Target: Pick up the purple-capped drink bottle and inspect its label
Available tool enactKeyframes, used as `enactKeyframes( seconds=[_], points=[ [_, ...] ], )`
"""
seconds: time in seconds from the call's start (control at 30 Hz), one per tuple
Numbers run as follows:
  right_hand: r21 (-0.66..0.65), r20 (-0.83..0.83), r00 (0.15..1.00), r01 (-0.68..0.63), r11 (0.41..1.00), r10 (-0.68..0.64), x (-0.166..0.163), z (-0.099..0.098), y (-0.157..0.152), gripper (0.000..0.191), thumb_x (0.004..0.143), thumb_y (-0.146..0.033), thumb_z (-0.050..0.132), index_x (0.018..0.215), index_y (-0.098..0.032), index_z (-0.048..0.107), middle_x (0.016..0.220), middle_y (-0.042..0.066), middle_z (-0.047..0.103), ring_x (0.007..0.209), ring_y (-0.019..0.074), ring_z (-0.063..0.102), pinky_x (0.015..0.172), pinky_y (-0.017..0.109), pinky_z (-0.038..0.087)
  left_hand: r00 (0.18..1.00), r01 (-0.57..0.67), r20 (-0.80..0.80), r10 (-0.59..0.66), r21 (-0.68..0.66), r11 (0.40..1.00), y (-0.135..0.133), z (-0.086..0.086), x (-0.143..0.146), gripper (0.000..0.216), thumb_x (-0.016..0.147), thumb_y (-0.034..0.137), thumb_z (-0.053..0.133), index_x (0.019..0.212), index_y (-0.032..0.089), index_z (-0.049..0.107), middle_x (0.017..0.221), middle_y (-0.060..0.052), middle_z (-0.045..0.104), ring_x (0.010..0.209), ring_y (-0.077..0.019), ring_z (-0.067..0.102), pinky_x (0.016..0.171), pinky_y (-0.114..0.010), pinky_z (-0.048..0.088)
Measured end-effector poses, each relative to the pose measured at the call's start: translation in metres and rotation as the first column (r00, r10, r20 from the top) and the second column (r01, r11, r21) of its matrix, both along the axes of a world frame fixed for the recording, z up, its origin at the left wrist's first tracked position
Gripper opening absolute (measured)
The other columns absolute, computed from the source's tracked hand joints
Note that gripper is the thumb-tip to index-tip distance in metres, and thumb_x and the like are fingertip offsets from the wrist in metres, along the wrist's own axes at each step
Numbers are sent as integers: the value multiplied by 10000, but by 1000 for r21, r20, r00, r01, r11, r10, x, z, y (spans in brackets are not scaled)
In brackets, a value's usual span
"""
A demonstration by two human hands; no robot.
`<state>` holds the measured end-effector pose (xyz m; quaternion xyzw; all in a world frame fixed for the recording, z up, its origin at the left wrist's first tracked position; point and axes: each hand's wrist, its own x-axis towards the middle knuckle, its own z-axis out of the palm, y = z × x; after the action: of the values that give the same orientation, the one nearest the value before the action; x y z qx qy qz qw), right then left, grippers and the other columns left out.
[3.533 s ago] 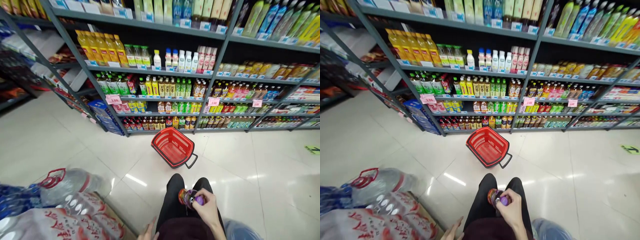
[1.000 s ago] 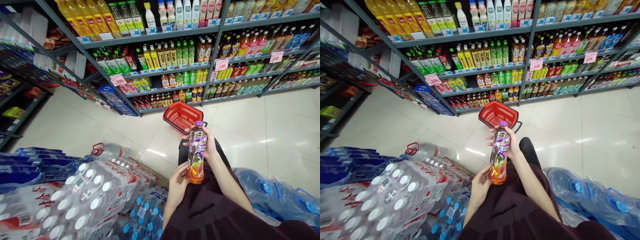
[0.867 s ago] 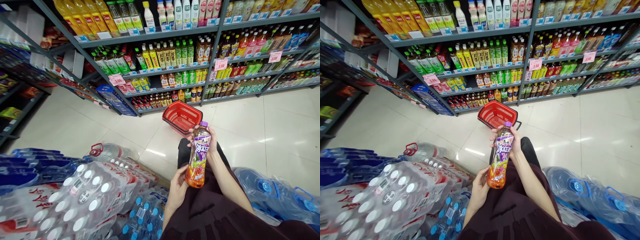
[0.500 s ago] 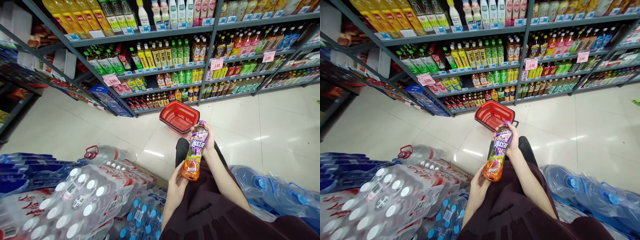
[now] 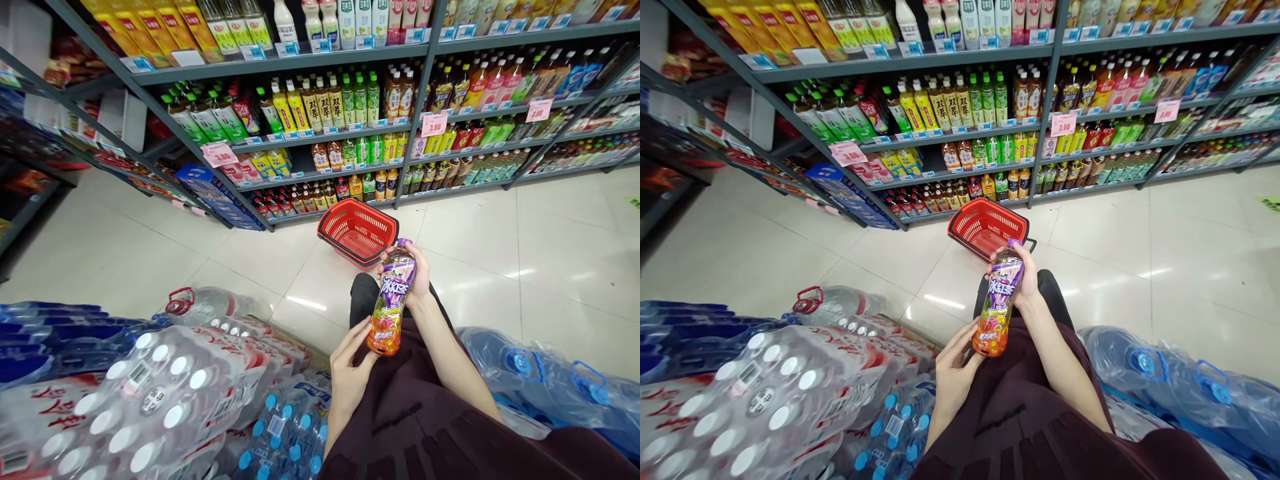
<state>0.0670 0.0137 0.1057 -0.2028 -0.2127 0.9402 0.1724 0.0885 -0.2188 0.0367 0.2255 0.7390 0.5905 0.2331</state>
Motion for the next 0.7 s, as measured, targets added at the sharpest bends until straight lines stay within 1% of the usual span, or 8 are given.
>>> enactKeyframes(
  seconds=[0.1,0.17,0.33,0.4,0.47,0.53,0.63,0.7],
  points=[
    [1,-39,999,-35,999,35,1,-2,0,373,868,-490,591,907,-119,572,821,37,615,678,91,606,751,271,620,993,4,-115,-3,11,1000,1,2,-2,410,858,322,691,1265,292,726,1397,-45,653,1302,-103,649,1168,-217,538],
    [1,-67,996,-53,999,53,1,-3,0,375,875,-491,594,912,-119,569,826,36,621,674,86,606,758,267,623,980,4,-198,-2,9,1000,2,4,-3,403,863,286,682,1263,294,726,1365,-42,672,1272,-90,665,1139,-202,553],
    [13,-71,988,-137,991,137,0,-7,0,381,839,-490,627,921,-120,584,834,42,635,684,117,626,723,303,630,906,41,-422,-30,17,999,7,14,-4,429,868,197,660,1264,354,713,1259,-15,710,1169,-27,696,1044,-111,567],
    [8,-40,982,-182,983,182,-1,-8,0,389,825,-490,647,920,-117,594,848,47,640,676,118,623,705,311,630,883,67,-466,-62,-5,998,7,16,-3,475,876,190,647,1310,382,678,1275,-13,697,1174,-17,692,1032,-98,566],
    [-5,1,974,-225,974,225,-2,-9,0,394,823,-489,662,924,-113,603,878,56,649,669,110,615,691,309,628,873,95,-476,-106,-47,994,7,14,-2,527,895,203,625,1378,414,616,1350,-11,666,1225,-18,673,1056,-104,557],
    [-14,32,964,-263,965,263,-2,-10,1,398,821,-491,671,930,-113,607,898,61,653,668,109,612,676,314,626,876,123,-458,-154,-96,988,5,11,0,559,916,240,604,1433,444,550,1449,-8,612,1300,-36,639,1107,-143,544],
    [-24,41,956,-290,957,291,-2,-11,1,394,827,-487,664,934,-113,603,882,58,646,677,111,613,676,313,627,888,155,-404,-218,-183,971,3,6,2,578,940,324,575,1487,474,467,1553,-9,514,1410,-87,568,1220,-290,489],
    [-23,33,953,-300,954,301,-2,-12,0,379,847,-471,639,932,-105,597,871,63,644,692,107,617,697,297,630,892,175,-375,-253,-230,957,2,3,4,609,940,364,571,1520,472,420,1598,-16,450,1468,-120,516,1258,-369,448]
  ],
)
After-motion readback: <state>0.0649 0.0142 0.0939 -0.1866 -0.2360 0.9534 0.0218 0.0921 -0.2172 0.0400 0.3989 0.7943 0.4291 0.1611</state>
